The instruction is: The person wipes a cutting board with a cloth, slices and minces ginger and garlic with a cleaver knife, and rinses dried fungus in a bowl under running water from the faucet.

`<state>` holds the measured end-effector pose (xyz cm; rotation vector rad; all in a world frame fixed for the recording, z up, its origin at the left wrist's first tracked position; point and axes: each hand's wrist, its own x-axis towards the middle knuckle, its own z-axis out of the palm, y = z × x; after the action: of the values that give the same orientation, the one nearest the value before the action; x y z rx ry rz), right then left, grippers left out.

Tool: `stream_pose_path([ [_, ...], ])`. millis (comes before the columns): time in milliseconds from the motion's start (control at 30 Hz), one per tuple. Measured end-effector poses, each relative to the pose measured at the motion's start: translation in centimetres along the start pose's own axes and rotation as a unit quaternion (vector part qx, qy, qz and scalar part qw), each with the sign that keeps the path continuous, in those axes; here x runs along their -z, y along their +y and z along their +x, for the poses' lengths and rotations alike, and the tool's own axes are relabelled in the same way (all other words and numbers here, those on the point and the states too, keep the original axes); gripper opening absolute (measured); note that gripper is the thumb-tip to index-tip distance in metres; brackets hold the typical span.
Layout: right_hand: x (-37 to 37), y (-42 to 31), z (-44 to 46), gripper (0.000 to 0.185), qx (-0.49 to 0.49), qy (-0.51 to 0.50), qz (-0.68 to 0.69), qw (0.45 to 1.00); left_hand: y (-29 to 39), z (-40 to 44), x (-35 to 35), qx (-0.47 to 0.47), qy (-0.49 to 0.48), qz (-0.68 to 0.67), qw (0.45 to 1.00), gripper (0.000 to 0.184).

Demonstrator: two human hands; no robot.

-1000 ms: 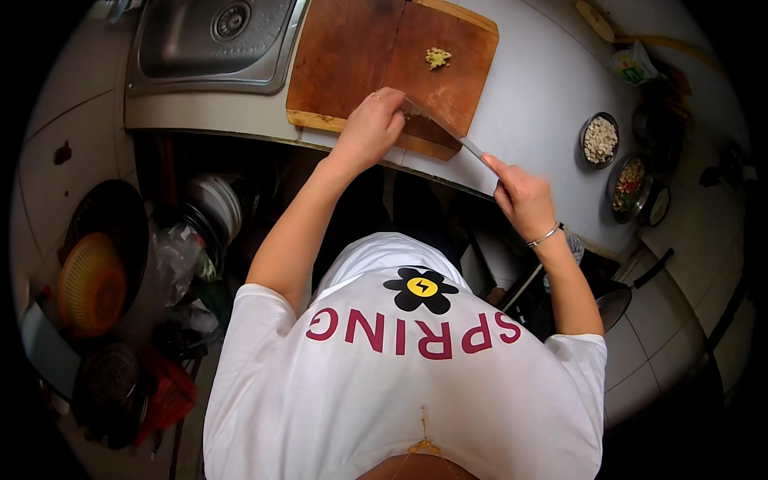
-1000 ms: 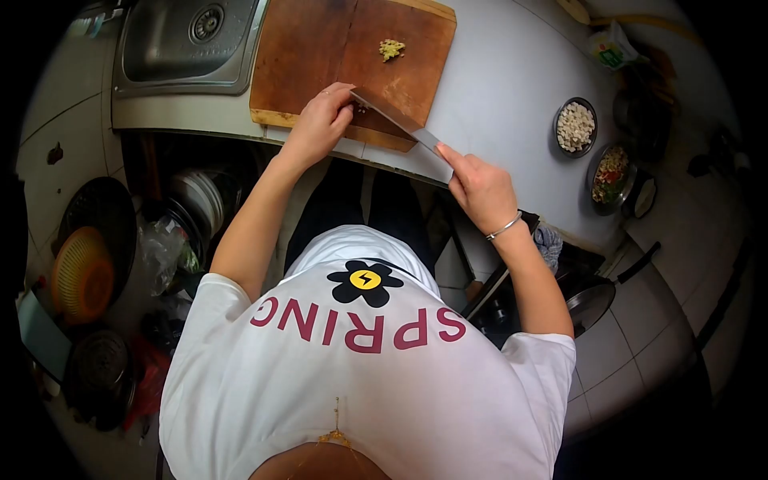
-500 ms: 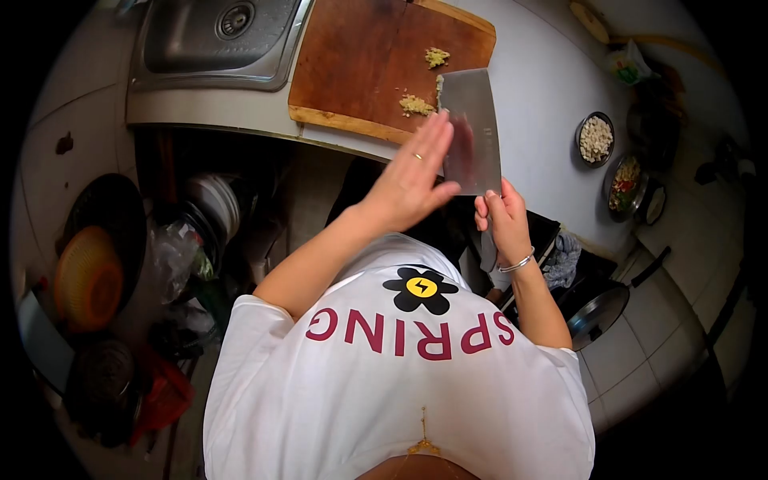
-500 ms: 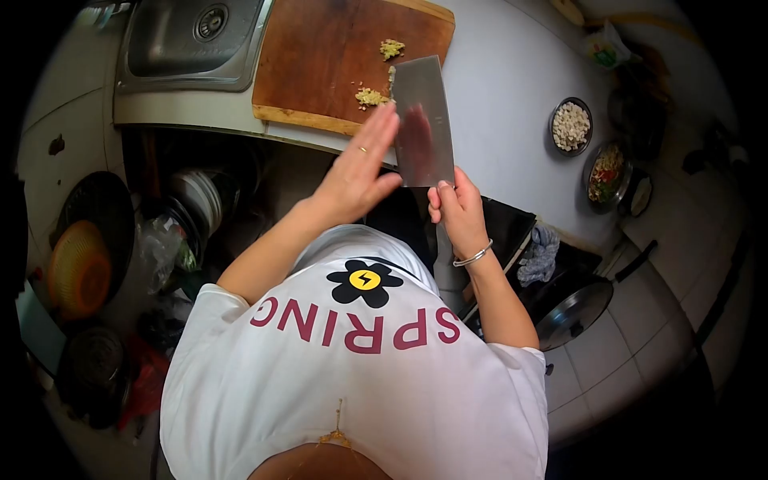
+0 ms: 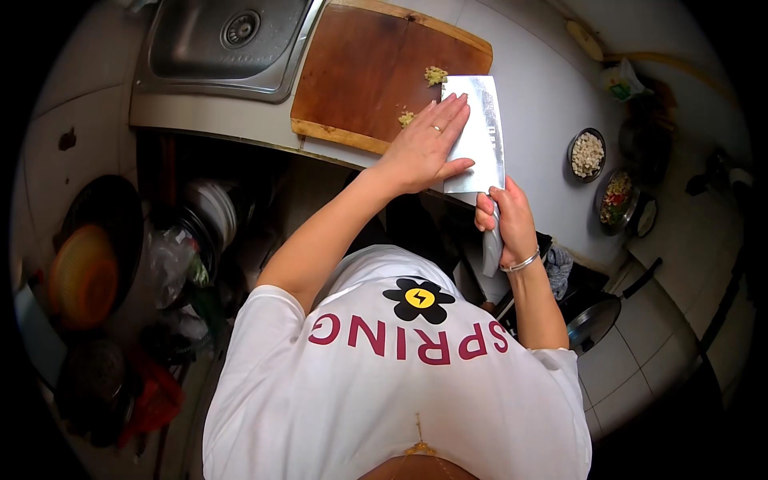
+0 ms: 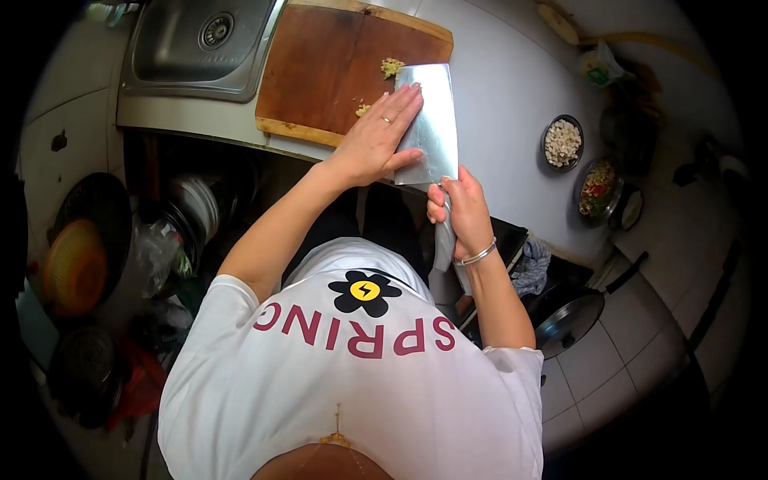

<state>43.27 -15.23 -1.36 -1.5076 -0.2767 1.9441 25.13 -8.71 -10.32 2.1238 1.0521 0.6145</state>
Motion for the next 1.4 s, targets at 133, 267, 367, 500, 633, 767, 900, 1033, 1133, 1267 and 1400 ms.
stream_pose_path([
  [133, -0.1, -0.8, -0.1, 0.020, -0.016, 0.000, -0.027, 1.000, -0.3, 0.0, 0.3, 0.017, 0.014, -0.006, 1.000, 0.078],
  [267, 0.1, -1.2, -1.0, 0.022, -0.038, -0.001, -0.081, 0.996, 0.9, -1.1, 0.8, 0.022, 0.025, -0.012, 0.999, 0.080],
  [367, -0.1, -1.3, -1.9, 0.022, -0.057, -0.008, -0.105, 0.993, 1.3, -2.5, 1.1, 0.035, 0.035, -0.008, 0.999, 0.081],
  [500, 0.5, -0.9, -3.3, 0.024, -0.062, -0.009, -0.170, 0.984, 0.3, -4.7, 0.6, 0.133, 0.056, -0.063, 0.988, 0.077],
  [633, 2.1, 0.2, -3.6, 0.024, -0.006, -0.007, -0.269, 0.963, 0.0, -5.7, 1.5, 0.258, 0.152, -0.552, 0.778, 0.068],
  [767, 2.3, 1.0, -2.3, 0.024, 0.020, -0.044, -0.287, 0.957, 0.1, -5.3, 3.5, 0.287, 0.194, -0.796, 0.496, 0.081],
  [900, 2.7, 2.7, 0.1, 0.011, 0.048, -0.062, -0.335, 0.939, 0.5, -5.4, 4.2, 0.303, 0.226, -0.828, 0.414, 0.084],
  [1033, 2.8, 3.1, 0.3, 0.013, 0.082, -0.014, -0.350, 0.933, -0.1, -6.2, 4.3, 0.270, 0.226, -0.860, 0.369, 0.084],
  [1133, 4.2, 3.6, 0.1, 0.013, 0.118, -0.057, -0.423, 0.897, 0.4, -5.8, 4.7, 0.280, 0.220, -0.867, 0.349, 0.083],
  [1267, 4.3, 4.0, 0.1, 0.012, 0.142, 0.007, -0.406, 0.903, 0.3, -5.8, 5.2, 0.267, 0.232, -0.865, 0.355, 0.081],
  [1400, 5.2, 4.2, -0.8, 0.012, 0.157, 0.003, -0.447, 0.881, 0.8, -5.6, 5.5, 0.285, 0.204, -0.864, 0.362, 0.077],
])
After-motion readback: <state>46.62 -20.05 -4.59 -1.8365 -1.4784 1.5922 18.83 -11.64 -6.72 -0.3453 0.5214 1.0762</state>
